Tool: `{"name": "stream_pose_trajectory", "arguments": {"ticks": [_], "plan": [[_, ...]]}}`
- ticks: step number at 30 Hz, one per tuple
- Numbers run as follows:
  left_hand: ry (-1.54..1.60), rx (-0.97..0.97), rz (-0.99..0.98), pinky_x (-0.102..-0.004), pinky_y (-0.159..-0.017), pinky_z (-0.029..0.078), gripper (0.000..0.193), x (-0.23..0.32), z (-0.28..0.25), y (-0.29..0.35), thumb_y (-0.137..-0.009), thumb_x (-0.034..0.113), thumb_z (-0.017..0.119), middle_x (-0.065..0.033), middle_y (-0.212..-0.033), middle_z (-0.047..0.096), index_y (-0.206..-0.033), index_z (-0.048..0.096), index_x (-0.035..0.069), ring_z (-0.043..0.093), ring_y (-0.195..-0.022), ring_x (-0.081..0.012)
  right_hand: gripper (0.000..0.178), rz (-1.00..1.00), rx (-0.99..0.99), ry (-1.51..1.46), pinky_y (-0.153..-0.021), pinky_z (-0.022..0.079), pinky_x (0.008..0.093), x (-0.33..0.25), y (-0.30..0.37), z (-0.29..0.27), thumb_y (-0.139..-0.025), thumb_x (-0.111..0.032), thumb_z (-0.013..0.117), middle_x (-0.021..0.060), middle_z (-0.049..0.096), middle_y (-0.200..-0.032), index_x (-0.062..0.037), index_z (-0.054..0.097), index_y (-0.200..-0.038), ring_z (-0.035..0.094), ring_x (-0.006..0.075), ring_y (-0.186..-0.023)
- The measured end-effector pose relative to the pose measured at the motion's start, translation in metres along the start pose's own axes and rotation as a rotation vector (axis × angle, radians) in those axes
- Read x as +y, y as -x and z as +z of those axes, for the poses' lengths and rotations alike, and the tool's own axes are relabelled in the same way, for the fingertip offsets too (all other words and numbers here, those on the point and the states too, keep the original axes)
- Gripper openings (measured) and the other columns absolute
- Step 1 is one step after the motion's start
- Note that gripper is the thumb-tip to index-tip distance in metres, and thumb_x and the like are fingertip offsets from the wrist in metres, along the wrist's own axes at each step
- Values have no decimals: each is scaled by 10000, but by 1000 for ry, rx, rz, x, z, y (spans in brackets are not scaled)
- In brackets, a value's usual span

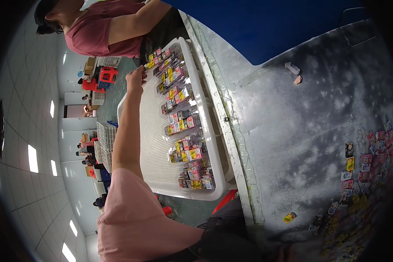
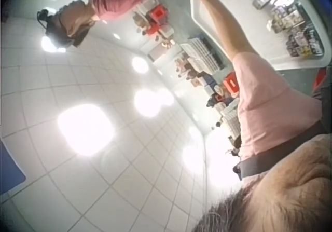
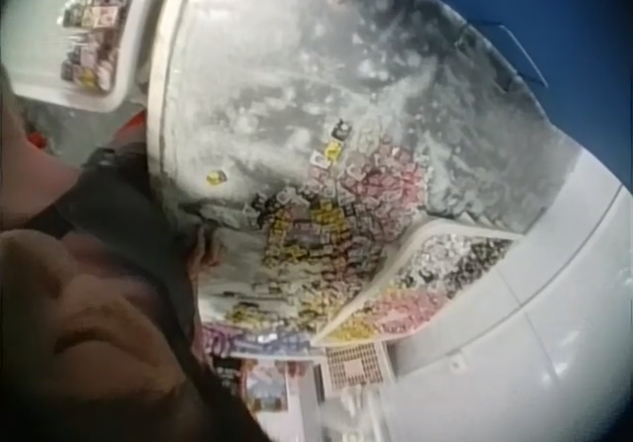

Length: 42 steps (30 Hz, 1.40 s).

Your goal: Sorting small colorful components into stacks and placing them into a white organizing tray.

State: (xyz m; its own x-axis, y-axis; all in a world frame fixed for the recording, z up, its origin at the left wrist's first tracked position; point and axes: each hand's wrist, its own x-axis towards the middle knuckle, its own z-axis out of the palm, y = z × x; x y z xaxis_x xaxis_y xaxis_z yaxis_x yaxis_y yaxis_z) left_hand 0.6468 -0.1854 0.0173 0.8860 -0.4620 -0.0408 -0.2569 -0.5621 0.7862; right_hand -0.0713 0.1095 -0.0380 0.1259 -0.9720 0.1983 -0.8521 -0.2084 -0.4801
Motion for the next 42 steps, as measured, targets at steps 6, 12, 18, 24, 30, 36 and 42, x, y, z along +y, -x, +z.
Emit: {"name": "stream_pose_trajectory", "arguments": {"ticks": [6, 12, 18, 24, 30, 36, 42], "plan": [[602, -119, -89, -484, -779, 620, 243, -19, 3, -6, -1003, 129, 500, -190, -978, 652, -1063, 503, -107, 703, -857, -347, 323, -32, -69, -6, -980, 457, 504, 21, 26, -1, -1036, -330, 548, 163, 622, -1204, -80, 732, -1126, 576, 326, -1117], [954, -181, -185, -510, -961, 576, 266, -32, 0, 6, -1035, 84, 372, -257, -1233, 591, -1198, 431, -117, 632, -1136, -398, 280, 120, -135, -17, -1008, 426, 528, 22, 33, 1, -1030, -281, 551, 174, 617, -1240, -96, 728, -1143, 562, 354, -1144], [910, -285, -190, -465, -951, 582, 274, -21, -26, 104, -1035, 116, 417, -209, -1211, 644, -1187, 511, -91, 661, -1102, -341, 229, -27, -59, -11, -996, 422, 538, 11, 13, 2, -1001, -235, 606, 170, 620, -1247, -96, 730, -1134, 552, 377, -1155], [665, -827, -227, -401, -827, 613, 206, 42, 7, 281, -1048, 190, 507, -108, -1098, 675, -1098, 569, 1, 700, -1003, -253, 247, 304, -60, -232, -985, 421, 528, 22, 43, 7, -999, -242, 610, 168, 608, -1254, -109, 709, -1183, 545, 369, -1139], [636, -1085, -521, -406, -898, 586, 156, 52, 53, 377, -1058, 216, 510, 0, -970, 540, -1065, 541, 63, 648, -959, -160, 290, 3, -168, -106, -1005, 413, 502, 7, 9, 1, -1014, -285, 590, 166, 576, -1296, -98, 691, -1212, 529, 344, -1162], [737, -1092, -571, -405, -1007, 545, 127, 26, 85, 411, -1064, 184, 492, 14, -1006, 532, -1101, 550, 77, 595, -1013, -108, 273, -72, -61, -50, -1024, 419, 461, 7, 0, -1, -1025, -273, 574, 150, 583, -1308, -102, 697, -1199, 537, 317, -1173], [248, -1110, -36, -359, -1006, 482, 471, 48, 61, 419, -1007, 111, 595, -120, -1372, 532, -1435, 421, 18, 579, -1145, -196, 313, 50, -431, -66, -1024, 422, 444, 74, 65, 8, -1019, -293, 592, 159, 572, -1346, -83, 671, -1237, 531, 310, -1222]]}}
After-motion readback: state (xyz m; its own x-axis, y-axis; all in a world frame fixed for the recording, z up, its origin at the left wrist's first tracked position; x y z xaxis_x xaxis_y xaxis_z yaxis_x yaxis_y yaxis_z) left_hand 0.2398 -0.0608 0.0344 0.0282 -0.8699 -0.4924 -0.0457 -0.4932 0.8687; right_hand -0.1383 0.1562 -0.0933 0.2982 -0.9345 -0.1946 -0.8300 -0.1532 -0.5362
